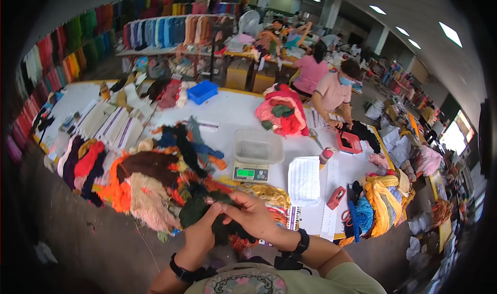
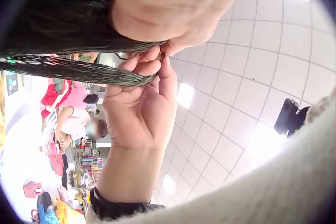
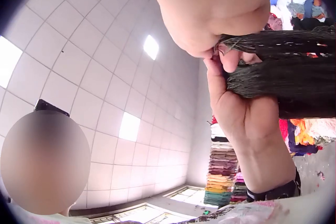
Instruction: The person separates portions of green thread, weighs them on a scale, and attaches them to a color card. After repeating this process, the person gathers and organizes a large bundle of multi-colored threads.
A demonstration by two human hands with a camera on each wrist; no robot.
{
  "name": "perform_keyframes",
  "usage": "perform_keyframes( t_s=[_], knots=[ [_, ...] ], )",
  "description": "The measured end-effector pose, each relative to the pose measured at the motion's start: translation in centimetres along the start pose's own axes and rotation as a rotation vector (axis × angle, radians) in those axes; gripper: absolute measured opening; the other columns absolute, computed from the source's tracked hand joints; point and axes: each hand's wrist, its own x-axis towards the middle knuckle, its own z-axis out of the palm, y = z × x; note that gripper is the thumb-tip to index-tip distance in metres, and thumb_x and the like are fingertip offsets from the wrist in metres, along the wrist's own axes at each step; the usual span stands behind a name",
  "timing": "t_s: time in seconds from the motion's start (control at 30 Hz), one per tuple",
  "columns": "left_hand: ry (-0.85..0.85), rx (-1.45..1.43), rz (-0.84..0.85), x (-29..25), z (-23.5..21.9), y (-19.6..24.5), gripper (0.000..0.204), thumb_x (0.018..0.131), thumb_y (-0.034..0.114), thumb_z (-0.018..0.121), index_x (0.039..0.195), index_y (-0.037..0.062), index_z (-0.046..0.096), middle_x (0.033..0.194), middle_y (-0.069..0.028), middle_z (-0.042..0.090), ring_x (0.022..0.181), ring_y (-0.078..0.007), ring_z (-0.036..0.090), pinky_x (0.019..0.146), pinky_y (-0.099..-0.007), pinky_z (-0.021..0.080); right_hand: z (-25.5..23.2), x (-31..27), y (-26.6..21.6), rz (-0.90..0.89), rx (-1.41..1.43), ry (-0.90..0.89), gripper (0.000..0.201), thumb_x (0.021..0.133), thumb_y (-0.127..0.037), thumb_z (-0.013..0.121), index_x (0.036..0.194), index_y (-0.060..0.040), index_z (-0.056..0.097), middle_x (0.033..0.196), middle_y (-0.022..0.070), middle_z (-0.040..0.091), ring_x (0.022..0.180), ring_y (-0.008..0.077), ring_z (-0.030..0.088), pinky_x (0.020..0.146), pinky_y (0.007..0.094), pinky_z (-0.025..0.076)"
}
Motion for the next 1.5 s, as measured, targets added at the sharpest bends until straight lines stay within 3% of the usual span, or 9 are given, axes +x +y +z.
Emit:
perform_keyframes(
  t_s=[0.23, 0.43, 0.53, 0.73, 0.8, 1.07, 1.23, 1.43, 1.5],
  knots=[
    [-0.026, 0.160, 0.016, 0.3, 0.5, 0.3, 0.015, 0.091, 0.009, 0.057, 0.103, 0.0011, 0.061, 0.096, -0.0087, 0.066, 0.082, -0.0164, 0.062, 0.074, -0.0285, 0.050, -0.8, 0.6, 0.6, 0.199, 0.508, 0.134, 0.014, 0.091, -0.020, 0.058, 0.098, -0.0084, 0.062, 0.100, 0.0033, 0.067, 0.076, 0.0083, 0.062, 0.061, 0.0162, 0.042],
    [-0.228, -0.285, -0.138, 1.8, -1.9, 1.1, 0.026, 0.095, 0.024, 0.048, 0.099, 0.0006, 0.057, 0.100, -0.0094, 0.060, 0.096, -0.0239, 0.058, 0.085, -0.0411, 0.048, -4.1, 1.1, 0.9, 0.237, 0.815, -0.049, 0.019, 0.093, -0.024, 0.054, 0.078, -0.0117, 0.051, 0.067, -0.0026, 0.050, 0.073, 0.0179, 0.063, 0.058, 0.0228, 0.046],
    [-0.399, -0.666, -0.277, 3.0, -3.2, 1.9, 0.027, 0.096, 0.027, 0.047, 0.108, 0.0033, 0.053, 0.096, -0.0089, 0.060, 0.082, -0.0191, 0.055, 0.070, -0.0329, 0.050, -7.4, 1.6, 0.3, 0.332, 1.038, -0.044, 0.013, 0.095, -0.018, 0.049, 0.086, -0.0097, 0.053, 0.061, -0.0066, 0.036, 0.052, 0.0026, 0.033, 0.046, 0.0155, 0.032],
    [-0.652, -0.763, -0.465, 2.9, -3.2, 2.4, 0.068, 0.094, 0.048, 0.046, 0.141, 0.0013, 0.028, 0.115, -0.0129, 0.060, 0.111, -0.0253, 0.054, 0.057, -0.0221, 0.047, -11.0, 3.4, -0.7, 0.385, 0.690, 0.308, 0.013, 0.095, -0.020, 0.053, 0.092, -0.0071, 0.055, 0.061, -0.0063, 0.037, 0.050, 0.0034, 0.031, 0.046, 0.0170, 0.029],
    [-0.617, -0.600, -0.436, 2.5, -2.7, 2.5, 0.074, 0.090, 0.055, 0.046, 0.142, 0.0052, 0.030, 0.142, -0.0194, 0.040, 0.138, -0.0349, 0.027, 0.061, -0.0217, 0.049, -8.7, 3.5, -2.9, 0.280, 0.361, 0.275, 0.016, 0.095, -0.021, 0.052, 0.097, -0.0062, 0.057, 0.061, -0.0059, 0.038, 0.049, 0.0032, 0.032, 0.046, 0.0175, 0.029],
    [-0.664, -0.565, -0.398, 2.8, -2.1, 1.9, 0.072, 0.087, 0.063, 0.043, 0.134, 0.0089, 0.045, 0.151, -0.0228, 0.018, 0.139, -0.0458, 0.013, 0.086, -0.0438, 0.055, -3.3, 2.9, -6.7, 0.190, -0.020, -0.053, 0.025, 0.098, -0.023, 0.048, 0.104, -0.0003, 0.056, 0.069, -0.0003, 0.054, 0.049, 0.0045, 0.041, 0.046, 0.0193, 0.035],
    [-0.767, -0.425, -0.346, 3.4, -4.3, 1.4, 0.080, 0.082, 0.072, 0.039, 0.129, 0.0089, 0.050, 0.148, -0.0243, 0.025, 0.127, -0.0358, 0.043, 0.071, -0.0348, 0.057, -2.2, 2.5, -5.3, 0.109, -0.042, -0.173, 0.022, 0.099, -0.021, 0.044, 0.103, -0.0027, 0.056, 0.073, -0.0009, 0.059, 0.058, 0.0051, 0.050, 0.050, 0.0192, 0.038],
    [-0.512, -0.503, -0.176, 3.7, -3.3, 3.0, 0.079, 0.085, 0.071, 0.035, 0.130, 0.0076, 0.049, 0.139, -0.0187, 0.043, 0.106, -0.0236, 0.058, 0.071, -0.0309, 0.051, -3.2, 0.7, -2.2, 0.490, -0.078, -0.640, 0.018, 0.097, -0.020, 0.048, 0.104, -0.0036, 0.051, 0.074, 0.0002, 0.058, 0.067, 0.0050, 0.051, 0.061, 0.0218, 0.041],
    [-0.676, -0.564, -0.148, 4.3, -4.0, 3.3, 0.081, 0.087, 0.069, 0.034, 0.132, 0.0037, 0.045, 0.133, -0.0150, 0.048, 0.110, -0.0243, 0.056, 0.083, -0.0349, 0.050, -3.9, 1.2, 1.7, 0.018, -0.281, -0.103, 0.019, 0.094, -0.014, 0.055, 0.108, -0.0027, 0.049, 0.081, 0.0027, 0.059, 0.070, 0.0049, 0.053, 0.064, 0.0221, 0.044]
  ],
)
